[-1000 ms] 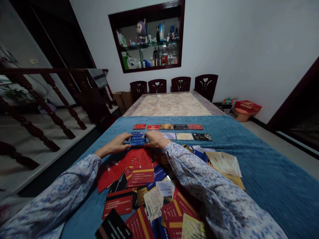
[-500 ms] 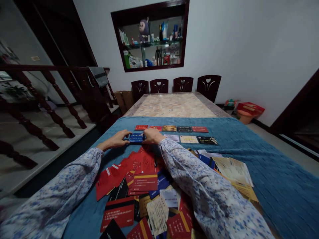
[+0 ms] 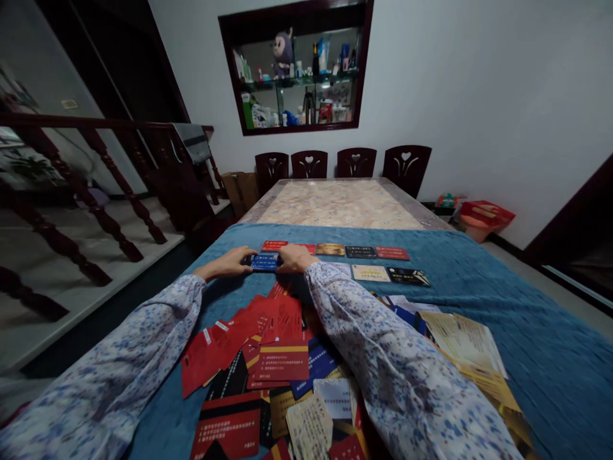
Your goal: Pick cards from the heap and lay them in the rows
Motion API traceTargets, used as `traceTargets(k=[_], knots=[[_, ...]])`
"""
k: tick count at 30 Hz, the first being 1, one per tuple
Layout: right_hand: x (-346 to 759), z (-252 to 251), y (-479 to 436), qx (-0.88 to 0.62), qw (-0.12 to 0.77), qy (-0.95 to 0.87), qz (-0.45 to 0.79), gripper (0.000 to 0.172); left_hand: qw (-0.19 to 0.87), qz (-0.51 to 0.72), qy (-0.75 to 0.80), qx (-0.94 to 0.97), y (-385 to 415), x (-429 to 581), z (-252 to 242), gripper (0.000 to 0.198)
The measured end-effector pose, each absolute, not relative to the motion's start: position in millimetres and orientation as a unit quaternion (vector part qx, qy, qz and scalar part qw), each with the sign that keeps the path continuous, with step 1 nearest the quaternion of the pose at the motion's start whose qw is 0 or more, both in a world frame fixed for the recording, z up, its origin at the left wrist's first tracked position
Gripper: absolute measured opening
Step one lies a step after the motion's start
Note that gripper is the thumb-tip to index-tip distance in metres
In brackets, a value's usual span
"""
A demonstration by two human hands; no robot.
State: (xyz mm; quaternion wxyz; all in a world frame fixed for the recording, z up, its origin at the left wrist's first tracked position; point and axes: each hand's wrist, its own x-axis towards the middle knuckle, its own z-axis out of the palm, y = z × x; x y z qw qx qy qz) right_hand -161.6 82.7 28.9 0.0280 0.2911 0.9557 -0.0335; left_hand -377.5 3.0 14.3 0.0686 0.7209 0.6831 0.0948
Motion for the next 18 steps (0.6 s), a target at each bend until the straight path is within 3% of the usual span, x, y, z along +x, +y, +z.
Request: traceTargets(k=[11, 18], knots=[[-162.6, 24.9, 89.0, 0.305, 0.048, 0.95, -0.043, 0.045, 0.093, 0.093, 0.677, 0.724, 13.8, -377.2, 6.3, 0.038], [-164.7, 27.3, 90.2, 0.311, 0.072, 0.947, -0.046, 0.048, 0.112, 0.031, 0.677, 0.727, 18.0, -377.5, 10.6, 0.032]])
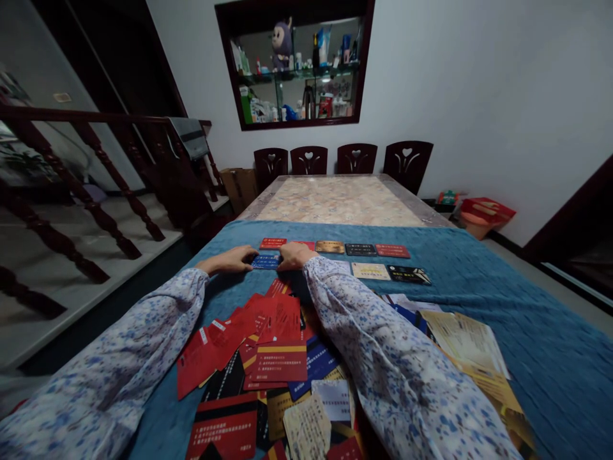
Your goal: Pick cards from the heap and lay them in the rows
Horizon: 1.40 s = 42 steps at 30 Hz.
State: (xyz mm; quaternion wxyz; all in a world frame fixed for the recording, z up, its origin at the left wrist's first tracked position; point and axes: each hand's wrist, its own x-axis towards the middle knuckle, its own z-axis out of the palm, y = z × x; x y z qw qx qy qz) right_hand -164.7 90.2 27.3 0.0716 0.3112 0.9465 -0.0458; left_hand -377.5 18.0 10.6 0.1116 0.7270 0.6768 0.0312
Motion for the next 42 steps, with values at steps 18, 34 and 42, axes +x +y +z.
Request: traceTargets(k=[18, 34, 42], knots=[[-169.9, 22.5, 97.1, 0.297, 0.072, 0.951, -0.039, 0.051, 0.148, -0.007, 0.671, 0.727, 25.0, -372.7, 15.3, 0.039], [-161.5, 30.3, 87.7, 0.288, 0.059, 0.956, 0.013, 0.047, 0.084, 0.024, 0.671, 0.736, 18.1, -370.8, 7.6, 0.04], [-159.9, 30.8, 89.1, 0.276, 0.05, 0.959, 0.032, 0.051, 0.034, 0.022, 0.676, 0.736, 8.6, -365.0, 9.7, 0.051]])
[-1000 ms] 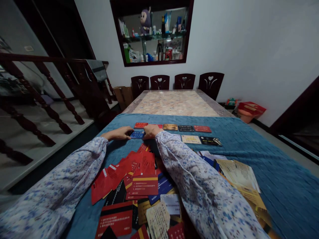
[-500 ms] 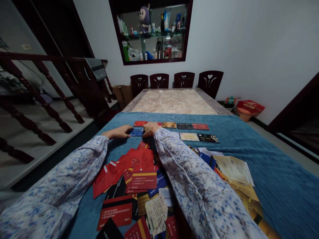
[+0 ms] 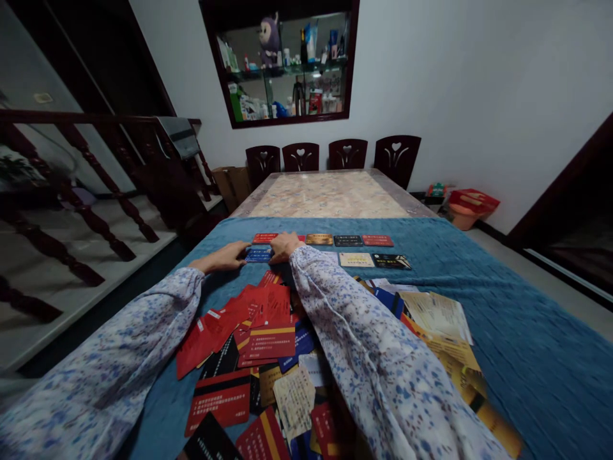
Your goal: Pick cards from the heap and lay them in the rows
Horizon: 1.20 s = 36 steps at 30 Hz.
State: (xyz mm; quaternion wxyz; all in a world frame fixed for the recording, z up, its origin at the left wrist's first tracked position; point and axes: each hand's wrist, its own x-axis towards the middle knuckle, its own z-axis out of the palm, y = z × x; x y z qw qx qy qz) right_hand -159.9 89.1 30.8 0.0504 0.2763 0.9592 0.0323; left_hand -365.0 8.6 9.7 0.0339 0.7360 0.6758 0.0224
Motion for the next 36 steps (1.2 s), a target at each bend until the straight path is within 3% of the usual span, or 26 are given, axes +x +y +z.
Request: traceTargets(k=[5, 15, 22, 36], knots=[[-152.1, 36.0, 86.8, 0.284, 0.043, 0.956, 0.056, 0.054, -0.008, 0.005, 0.68, 0.733, -1.5, -360.3, 13.8, 0.055], [-125.1, 47.8, 77.0, 0.307, 0.01, 0.95, 0.059, 0.042, -0.058, -0.003, 0.689, 0.723, -23.3, -335.6, 24.3, 0.05], [-100.2, 50.7, 66.7, 0.307, -0.005, 0.95, 0.062, 0.031, -0.074, 0.05, 0.654, 0.751, -26.8, -313.9, 23.3, 0.045], [-11.8, 48.7, 43.2, 0.33, -0.026, 0.94, 0.083, 0.03, -0.065, 0.121, 0.538, 0.832, -25.5, -222.6, 19.3, 0.043]])
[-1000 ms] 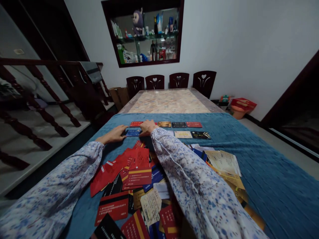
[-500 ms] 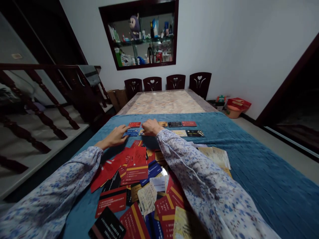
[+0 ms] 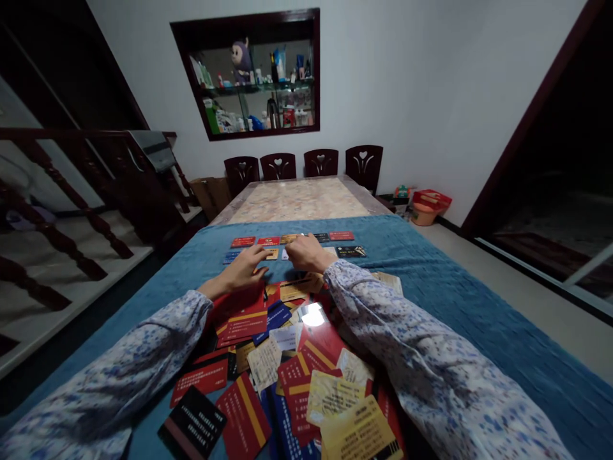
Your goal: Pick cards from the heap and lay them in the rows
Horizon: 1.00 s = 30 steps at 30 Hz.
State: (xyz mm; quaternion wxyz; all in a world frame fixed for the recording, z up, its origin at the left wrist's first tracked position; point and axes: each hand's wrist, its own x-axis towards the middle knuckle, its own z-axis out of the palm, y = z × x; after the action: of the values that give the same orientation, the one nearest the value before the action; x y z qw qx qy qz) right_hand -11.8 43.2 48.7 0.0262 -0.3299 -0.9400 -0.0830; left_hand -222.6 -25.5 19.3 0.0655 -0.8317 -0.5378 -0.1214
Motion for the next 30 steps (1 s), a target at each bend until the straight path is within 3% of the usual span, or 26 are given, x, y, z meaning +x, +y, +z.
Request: traceTargets(k=[16, 30], knots=[[106.6, 34.1, 24.9, -0.417, 0.022, -0.905, -0.081, 0.025, 0.045, -0.137, -0.43, -0.891, -28.5, -103.3, 16.2, 0.03], [202.0, 6.4, 21.7, -0.485, 0.037, -0.87, -0.086, 0.027, 0.045, -0.076, -0.389, -0.917, -14.2, -30.7, 13.9, 0.024]])
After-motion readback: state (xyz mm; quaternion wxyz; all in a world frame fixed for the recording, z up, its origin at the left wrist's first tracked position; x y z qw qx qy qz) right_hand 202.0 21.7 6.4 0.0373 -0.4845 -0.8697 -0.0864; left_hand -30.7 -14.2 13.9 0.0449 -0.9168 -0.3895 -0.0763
